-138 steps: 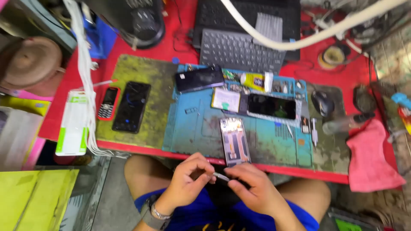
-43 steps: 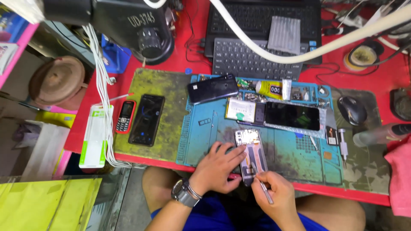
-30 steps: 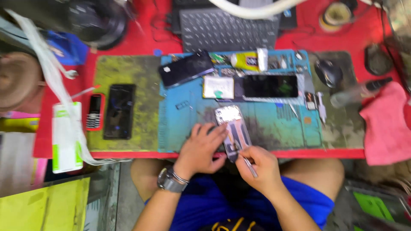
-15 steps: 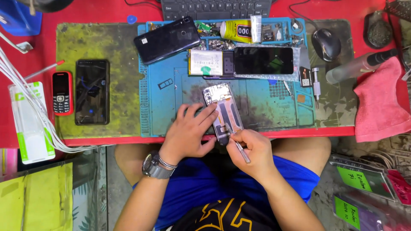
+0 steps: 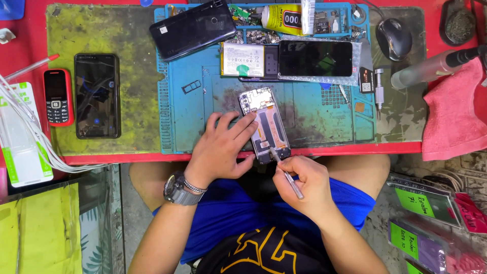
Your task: The person uses a metal prying tool to separate the back cover from a smartphone chassis. They then remove the back cover and set it aside. The person continues to use the prying tool to carefully pry and separate internal components within the phone's frame.
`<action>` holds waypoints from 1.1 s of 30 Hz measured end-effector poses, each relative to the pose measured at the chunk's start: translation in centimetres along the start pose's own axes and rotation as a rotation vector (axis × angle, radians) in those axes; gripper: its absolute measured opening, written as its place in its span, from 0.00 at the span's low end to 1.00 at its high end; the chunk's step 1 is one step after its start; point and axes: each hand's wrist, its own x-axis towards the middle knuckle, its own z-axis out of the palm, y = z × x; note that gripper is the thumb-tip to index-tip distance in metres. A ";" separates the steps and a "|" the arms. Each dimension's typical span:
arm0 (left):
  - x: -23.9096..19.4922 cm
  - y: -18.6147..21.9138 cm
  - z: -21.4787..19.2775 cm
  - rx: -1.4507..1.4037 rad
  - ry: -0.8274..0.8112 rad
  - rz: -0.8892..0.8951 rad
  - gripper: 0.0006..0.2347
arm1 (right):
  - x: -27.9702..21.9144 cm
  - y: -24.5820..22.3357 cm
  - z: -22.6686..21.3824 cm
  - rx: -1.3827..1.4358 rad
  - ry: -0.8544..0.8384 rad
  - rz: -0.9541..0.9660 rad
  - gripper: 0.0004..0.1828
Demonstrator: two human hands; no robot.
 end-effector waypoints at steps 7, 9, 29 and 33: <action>0.0 0.0 0.1 -0.002 -0.009 -0.007 0.29 | -0.2 -1.0 -0.5 -0.014 -0.011 -0.006 0.03; 0.0 0.0 0.0 -0.003 0.000 -0.004 0.29 | -0.2 -1.4 -0.7 -0.009 -0.018 0.001 0.03; 0.0 -0.2 0.0 -0.092 0.076 -0.042 0.38 | 3.7 0.1 3.8 0.103 0.122 -0.237 0.05; 0.3 -0.1 -0.4 -0.112 0.038 -0.063 0.36 | 3.9 -0.4 3.9 0.077 0.133 -0.239 0.05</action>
